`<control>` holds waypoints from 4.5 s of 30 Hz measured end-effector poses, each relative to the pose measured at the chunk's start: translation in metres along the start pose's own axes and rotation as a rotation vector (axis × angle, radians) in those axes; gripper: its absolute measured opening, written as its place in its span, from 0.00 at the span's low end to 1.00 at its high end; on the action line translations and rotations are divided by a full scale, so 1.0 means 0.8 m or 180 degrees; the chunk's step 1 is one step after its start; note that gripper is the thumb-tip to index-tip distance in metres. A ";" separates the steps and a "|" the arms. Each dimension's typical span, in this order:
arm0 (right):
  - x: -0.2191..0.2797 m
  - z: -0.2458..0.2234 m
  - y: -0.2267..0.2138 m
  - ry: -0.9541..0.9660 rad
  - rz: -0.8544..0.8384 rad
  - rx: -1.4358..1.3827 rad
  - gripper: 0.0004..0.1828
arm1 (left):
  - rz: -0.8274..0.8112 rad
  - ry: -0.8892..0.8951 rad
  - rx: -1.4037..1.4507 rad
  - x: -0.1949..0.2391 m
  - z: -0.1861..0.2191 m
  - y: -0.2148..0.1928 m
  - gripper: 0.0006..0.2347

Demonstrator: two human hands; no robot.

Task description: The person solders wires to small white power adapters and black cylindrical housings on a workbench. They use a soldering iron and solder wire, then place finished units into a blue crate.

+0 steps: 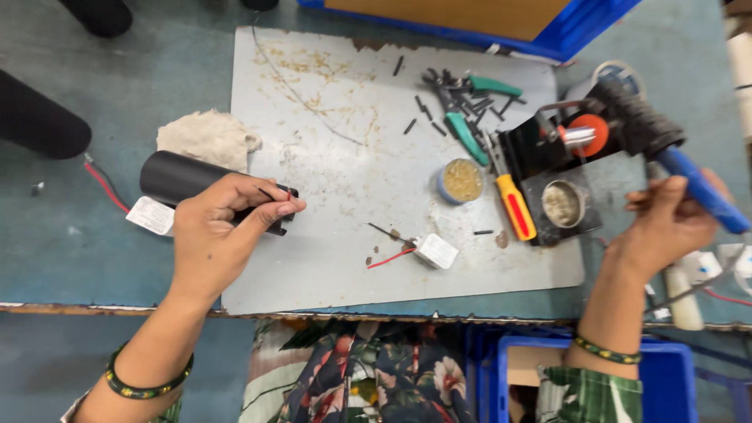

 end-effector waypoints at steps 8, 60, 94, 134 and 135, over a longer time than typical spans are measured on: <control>-0.021 0.193 -0.114 0.0903 -0.0125 0.0473 0.15 | 0.0499 0.1095 -0.1437 0.071 0.027 -0.023 0.05; 0.205 -0.169 0.298 -0.0447 -0.2263 0.0352 0.13 | -0.0006 0.2427 -0.1858 0.045 0.063 0.054 0.07; 0.216 -0.185 0.310 -0.0933 -0.2471 0.0695 0.16 | -0.0013 0.2384 -0.1741 0.046 0.061 0.049 0.07; 0.218 -0.133 0.074 0.0496 -0.0249 -0.0708 0.19 | -0.1500 0.2706 -0.2867 0.025 0.023 0.106 0.09; 0.221 -0.134 0.075 0.0491 -0.0232 -0.0741 0.19 | -0.1399 0.2603 -0.3004 0.019 0.012 0.109 0.09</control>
Point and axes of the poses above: each hand's wrist, its own x-axis away from the middle knuckle, its own y-axis out of the palm, z = x × y, the point moved 9 cm from there along -x, towards the middle knuckle, and after that the axes turned 3 degrees about z, right-handed, at the moved point
